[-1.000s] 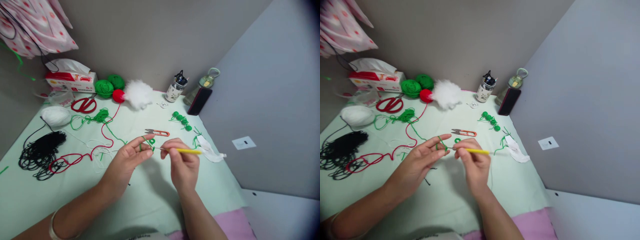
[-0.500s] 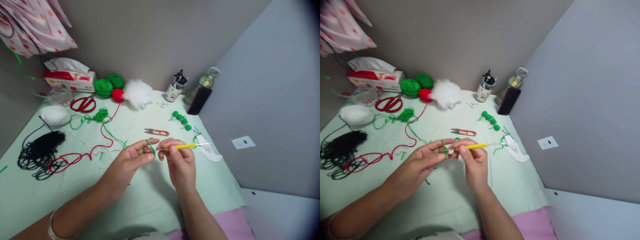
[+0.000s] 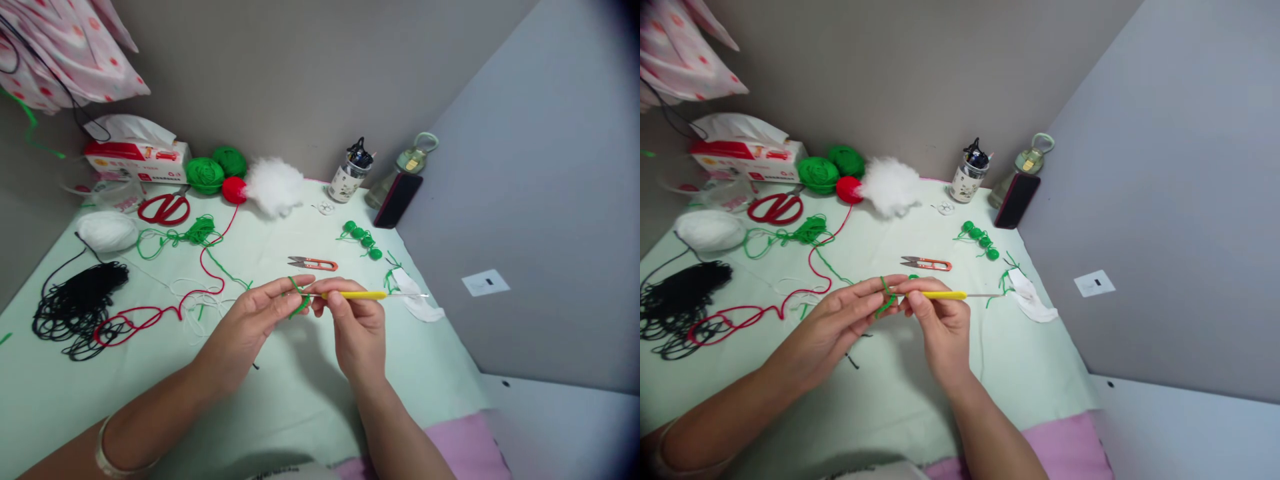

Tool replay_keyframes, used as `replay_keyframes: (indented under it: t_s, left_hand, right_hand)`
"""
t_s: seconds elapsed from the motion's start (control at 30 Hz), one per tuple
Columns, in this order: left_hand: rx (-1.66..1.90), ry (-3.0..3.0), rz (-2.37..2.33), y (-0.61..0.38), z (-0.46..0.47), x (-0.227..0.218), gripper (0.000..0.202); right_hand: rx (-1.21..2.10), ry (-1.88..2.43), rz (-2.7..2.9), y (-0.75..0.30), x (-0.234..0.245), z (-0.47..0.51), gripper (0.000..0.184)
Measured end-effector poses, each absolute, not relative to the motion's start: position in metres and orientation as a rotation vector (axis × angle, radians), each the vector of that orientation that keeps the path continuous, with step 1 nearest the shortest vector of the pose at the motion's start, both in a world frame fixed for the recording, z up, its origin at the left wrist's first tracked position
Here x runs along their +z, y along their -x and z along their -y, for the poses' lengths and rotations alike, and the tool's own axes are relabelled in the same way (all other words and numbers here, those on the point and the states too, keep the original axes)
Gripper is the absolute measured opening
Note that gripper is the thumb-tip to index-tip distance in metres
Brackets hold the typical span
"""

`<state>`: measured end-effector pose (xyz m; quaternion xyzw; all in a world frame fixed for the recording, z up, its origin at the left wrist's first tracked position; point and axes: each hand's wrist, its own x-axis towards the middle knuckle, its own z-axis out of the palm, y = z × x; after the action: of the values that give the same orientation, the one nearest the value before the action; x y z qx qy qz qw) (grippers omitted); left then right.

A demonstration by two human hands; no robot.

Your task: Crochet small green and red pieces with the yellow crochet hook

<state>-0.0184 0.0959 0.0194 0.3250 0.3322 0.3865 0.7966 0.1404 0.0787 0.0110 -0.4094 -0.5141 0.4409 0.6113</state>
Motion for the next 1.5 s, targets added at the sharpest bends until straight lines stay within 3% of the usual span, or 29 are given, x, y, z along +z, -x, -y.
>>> replay_keyframes:
  t_s: [0.2,0.27,0.4,0.5,0.57,0.63,0.73,0.87,0.97,1.07,1.2,1.4,1.5]
  left_hand:
    - [0.89,-0.587,-0.731,0.013,-0.093,0.013,0.041]
    - [0.871,-0.531,-0.672,0.014,-0.095,0.012,0.035]
    - [0.859,-0.519,-0.71,0.019,-0.1,0.013,0.028]
    - [0.945,-0.643,-0.814,0.018,-0.097,0.015,0.037]
    - [1.012,-0.688,-0.827,0.014,-0.092,0.015,0.047]
    - [1.01,-0.649,-0.79,0.01,-0.088,0.015,0.051]
    - [0.902,-0.523,-0.699,0.009,-0.09,0.014,0.043]
    - [0.869,-0.511,-0.688,0.017,-0.097,0.016,0.031]
    - [0.934,-0.651,-0.783,0.019,-0.096,0.018,0.037]
    - [0.983,-0.724,-0.813,0.014,-0.09,0.017,0.051]
    - [0.902,-0.631,-0.735,0.012,-0.088,0.016,0.054]
    - [0.817,-0.603,-0.638,0.019,-0.098,0.02,0.047]
    - [0.812,-0.627,-0.634,0.021,-0.1,0.022,0.044]
  right_hand:
    - [0.237,1.037,1.783,-0.136,0.004,-0.069,0.041]
    - [0.163,1.032,1.812,-0.139,0.004,-0.07,0.043]
    - [0.581,1.015,1.406,-0.147,0.013,-0.078,0.022]
    - [0.811,0.981,1.233,-0.146,0.017,-0.081,0.019]
    - [0.737,1.013,1.369,-0.141,0.014,-0.077,0.019]
    - [0.463,1.061,1.621,-0.137,0.01,-0.072,0.025]
    - [0.222,1.051,1.731,-0.138,0.008,-0.07,0.032]
    - [0.635,0.999,1.31,-0.148,0.014,-0.079,0.02]
    - [0.853,0.977,1.18,-0.149,0.017,-0.083,0.019]
    - [0.636,1.051,1.449,-0.142,0.014,-0.077,0.018]
    - [0.225,1.042,1.681,-0.134,0.009,-0.069,0.04]
    - [0.868,0.978,1.206,-0.142,0.008,-0.08,0.017]
    - [1.028,0.979,1.079,-0.144,0.008,-0.083,0.013]
